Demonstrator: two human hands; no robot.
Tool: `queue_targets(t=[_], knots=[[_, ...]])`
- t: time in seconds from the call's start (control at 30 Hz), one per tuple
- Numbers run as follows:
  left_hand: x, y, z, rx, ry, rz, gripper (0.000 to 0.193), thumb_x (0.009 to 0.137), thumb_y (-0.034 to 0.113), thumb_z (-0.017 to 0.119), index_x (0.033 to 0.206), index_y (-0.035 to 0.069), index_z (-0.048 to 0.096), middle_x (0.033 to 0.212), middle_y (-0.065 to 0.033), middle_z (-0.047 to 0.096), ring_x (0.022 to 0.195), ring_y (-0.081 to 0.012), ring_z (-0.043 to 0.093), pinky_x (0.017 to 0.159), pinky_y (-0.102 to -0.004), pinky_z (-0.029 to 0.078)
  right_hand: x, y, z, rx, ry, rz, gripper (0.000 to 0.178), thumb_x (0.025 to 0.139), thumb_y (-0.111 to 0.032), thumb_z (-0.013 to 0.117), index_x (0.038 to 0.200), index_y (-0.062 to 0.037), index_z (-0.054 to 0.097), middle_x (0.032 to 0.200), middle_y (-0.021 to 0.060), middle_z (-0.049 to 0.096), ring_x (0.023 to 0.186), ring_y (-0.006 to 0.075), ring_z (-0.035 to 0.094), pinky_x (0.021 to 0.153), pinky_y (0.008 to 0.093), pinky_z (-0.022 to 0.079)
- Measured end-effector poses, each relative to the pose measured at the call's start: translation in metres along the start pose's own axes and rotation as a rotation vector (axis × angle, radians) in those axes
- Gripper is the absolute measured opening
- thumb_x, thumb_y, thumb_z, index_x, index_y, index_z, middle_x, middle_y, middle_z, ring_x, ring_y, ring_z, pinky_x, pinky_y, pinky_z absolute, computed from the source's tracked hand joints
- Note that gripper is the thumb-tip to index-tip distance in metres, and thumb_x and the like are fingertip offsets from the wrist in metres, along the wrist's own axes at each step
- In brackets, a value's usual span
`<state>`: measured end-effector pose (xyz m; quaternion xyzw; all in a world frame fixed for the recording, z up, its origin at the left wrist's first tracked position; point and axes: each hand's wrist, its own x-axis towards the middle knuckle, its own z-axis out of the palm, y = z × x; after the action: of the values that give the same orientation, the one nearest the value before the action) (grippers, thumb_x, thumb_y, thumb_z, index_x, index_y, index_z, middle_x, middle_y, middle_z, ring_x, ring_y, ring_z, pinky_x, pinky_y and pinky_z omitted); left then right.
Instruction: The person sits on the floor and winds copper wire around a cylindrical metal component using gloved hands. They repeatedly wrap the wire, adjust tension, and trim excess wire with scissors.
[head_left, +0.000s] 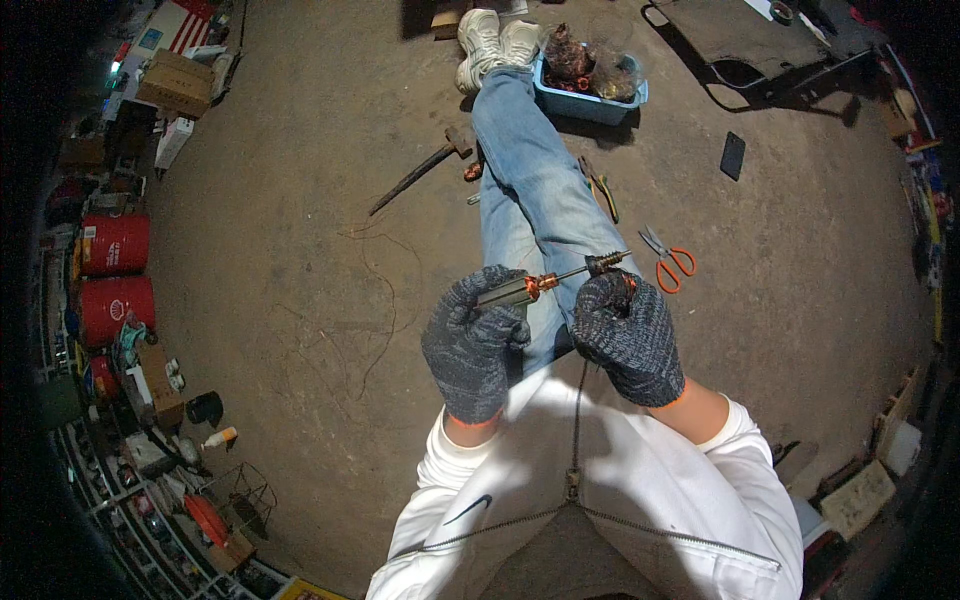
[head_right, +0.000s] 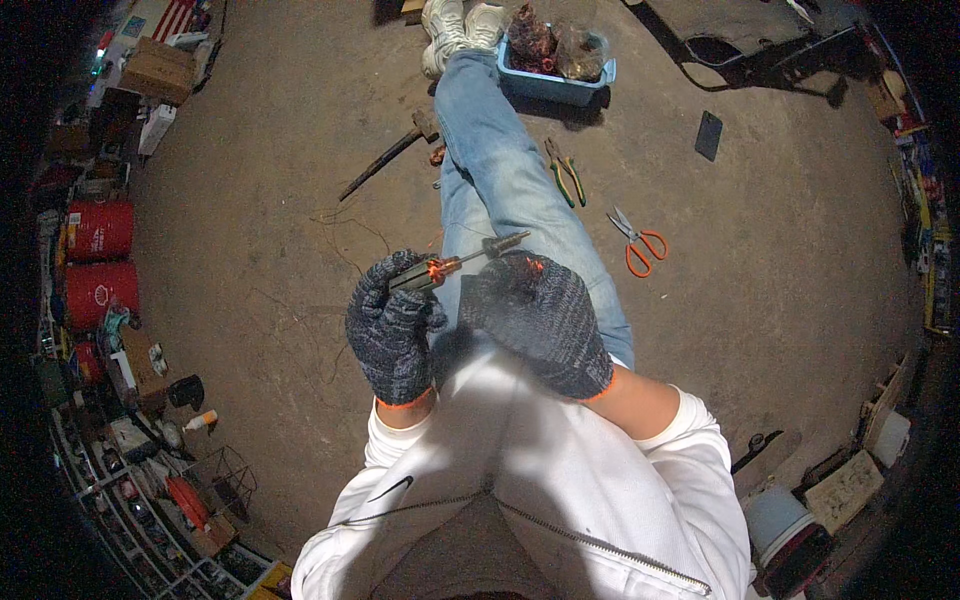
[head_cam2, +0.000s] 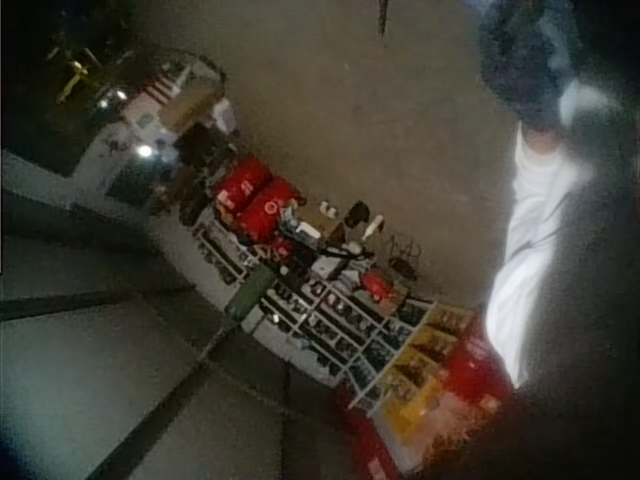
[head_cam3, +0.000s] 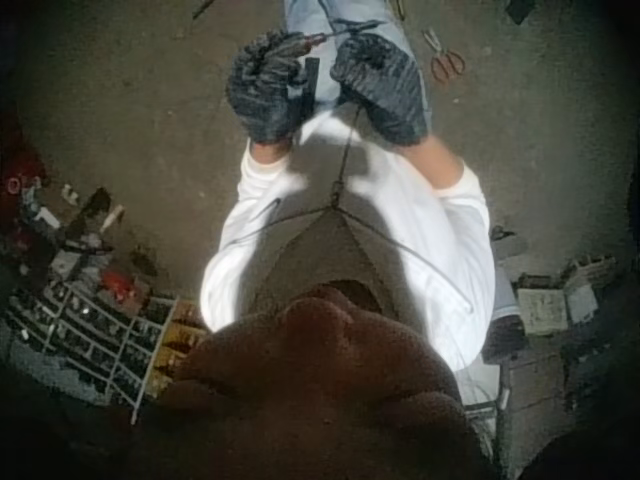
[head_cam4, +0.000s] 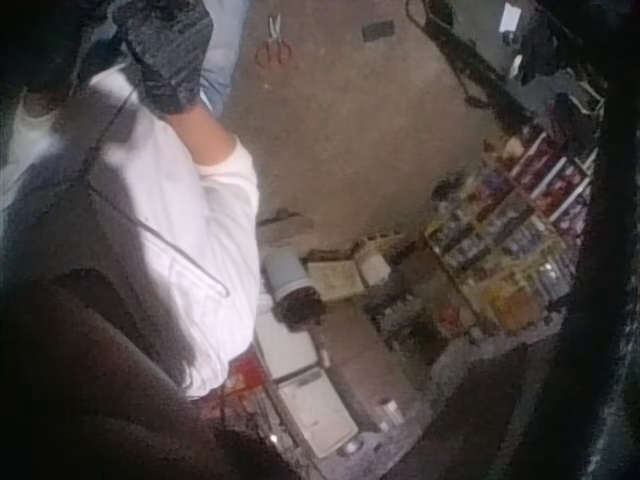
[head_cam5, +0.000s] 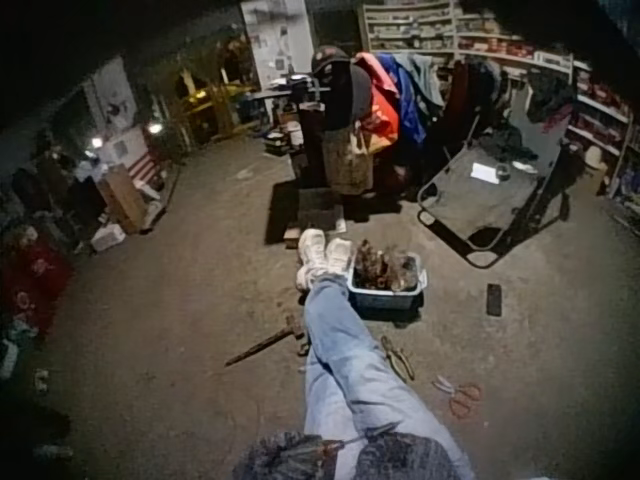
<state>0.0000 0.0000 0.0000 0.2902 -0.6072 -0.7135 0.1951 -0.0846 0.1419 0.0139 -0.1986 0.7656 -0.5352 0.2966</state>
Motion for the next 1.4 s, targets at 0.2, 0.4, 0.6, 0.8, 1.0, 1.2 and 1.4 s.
queue_targets(t=[0.2, 0.4, 0.6, 0.8, 1.0, 1.2, 1.4], knots=[[0.006, -0.004, -0.013, 0.554, -0.079, 0.274, 0.021, 0.081, 0.012, 0.061, 0.096, -0.003, 0.059, 0.080, -0.0050, 0.061, 0.061, -0.0085, 0.054, 0.054, -0.0217, 0.044, 0.002, 0.006, 0.006, 0.215, 0.026, -0.036, 0.019, 0.080, -0.020, 0.061, 0.091, -0.0050, 0.064, 0.084, 0.0094, 0.064, 0.076, 0.0211, 0.062, 0.067, 0.0313, 0.048], [0.005, 0.000, -0.005, 0.841, -0.083, 0.602, 0.024, 0.086, 0.018, 0.057, 0.097, -0.003, 0.057, 0.081, -0.0056, 0.060, 0.063, -0.0098, 0.057, 0.055, -0.0209, 0.047, 0.009, 0.010, 0.000, 0.657, 0.098, 0.042, 0.028, 0.077, -0.023, 0.066, 0.091, 0.0005, 0.058, 0.066, 0.0005, 0.052, 0.050, 0.0050, 0.041, 0.045, 0.0187, 0.032], [0.002, 0.010, -0.006, 0.654, -0.287, 0.325, 0.026, 0.084, 0.019, 0.058, 0.101, -0.001, 0.057, 0.088, -0.0084, 0.061, 0.069, -0.0143, 0.058, 0.061, -0.0244, 0.048, 0.022, 0.017, -0.040, 0.548, 0.464, -0.114, 0.032, 0.094, -0.020, 0.043, 0.115, 0.0034, 0.049, 0.060, -0.0055, 0.042, 0.051, 0.0023, 0.039, 0.046, 0.0174, 0.031], [0.004, -0.001, 0.001, -0.372, -0.098, -0.212, 0.031, 0.087, 0.021, 0.057, 0.109, -0.001, 0.050, 0.093, -0.0085, 0.060, 0.073, -0.0121, 0.058, 0.064, -0.0227, 0.050, 0.020, 0.019, -0.053, 0.667, 0.468, -0.143, 0.028, 0.092, -0.018, 0.047, 0.109, 0.0026, 0.055, 0.061, -0.0041, 0.040, 0.052, 0.0037, 0.035, 0.047, 0.0188, 0.030], [0.001, 0.001, 0.002, -0.348, -0.090, -0.242, 0.030, 0.088, 0.017, 0.054, 0.111, 0.000, 0.046, 0.096, -0.0095, 0.058, 0.080, -0.0160, 0.060, 0.070, -0.0256, 0.051, 0.019, 0.022, -0.036, 0.712, 0.382, -0.073, 0.023, 0.090, -0.013, 0.048, 0.103, 0.0037, 0.057, 0.060, -0.0041, 0.040, 0.050, 0.0037, 0.036, 0.045, 0.0191, 0.029], [-0.002, 0.001, 0.017, 0.358, -0.158, 0.235, 0.028, 0.088, 0.018, 0.054, 0.108, 0.000, 0.045, 0.095, -0.0106, 0.057, 0.083, -0.0172, 0.060, 0.074, -0.0280, 0.051, 0.016, 0.019, -0.033, 0.610, 0.283, -0.085, 0.020, 0.090, -0.014, 0.048, 0.100, 0.0007, 0.055, 0.057, -0.0034, 0.040, 0.046, 0.0054, 0.035, 0.044, 0.0203, 0.027], [0.000, 0.011, 0.015, 0.664, -0.240, 0.409, 0.019, 0.084, 0.007, 0.057, 0.101, 0.001, 0.050, 0.096, -0.0117, 0.057, 0.087, -0.0195, 0.059, 0.077, -0.0288, 0.049, 0.015, 0.022, -0.029, 0.334, 0.262, -0.193, 0.027, 0.088, -0.024, 0.052, 0.097, 0.0011, 0.055, 0.056, -0.0018, 0.042, 0.046, 0.0053, 0.035, 0.043, 0.0203, 0.027]])
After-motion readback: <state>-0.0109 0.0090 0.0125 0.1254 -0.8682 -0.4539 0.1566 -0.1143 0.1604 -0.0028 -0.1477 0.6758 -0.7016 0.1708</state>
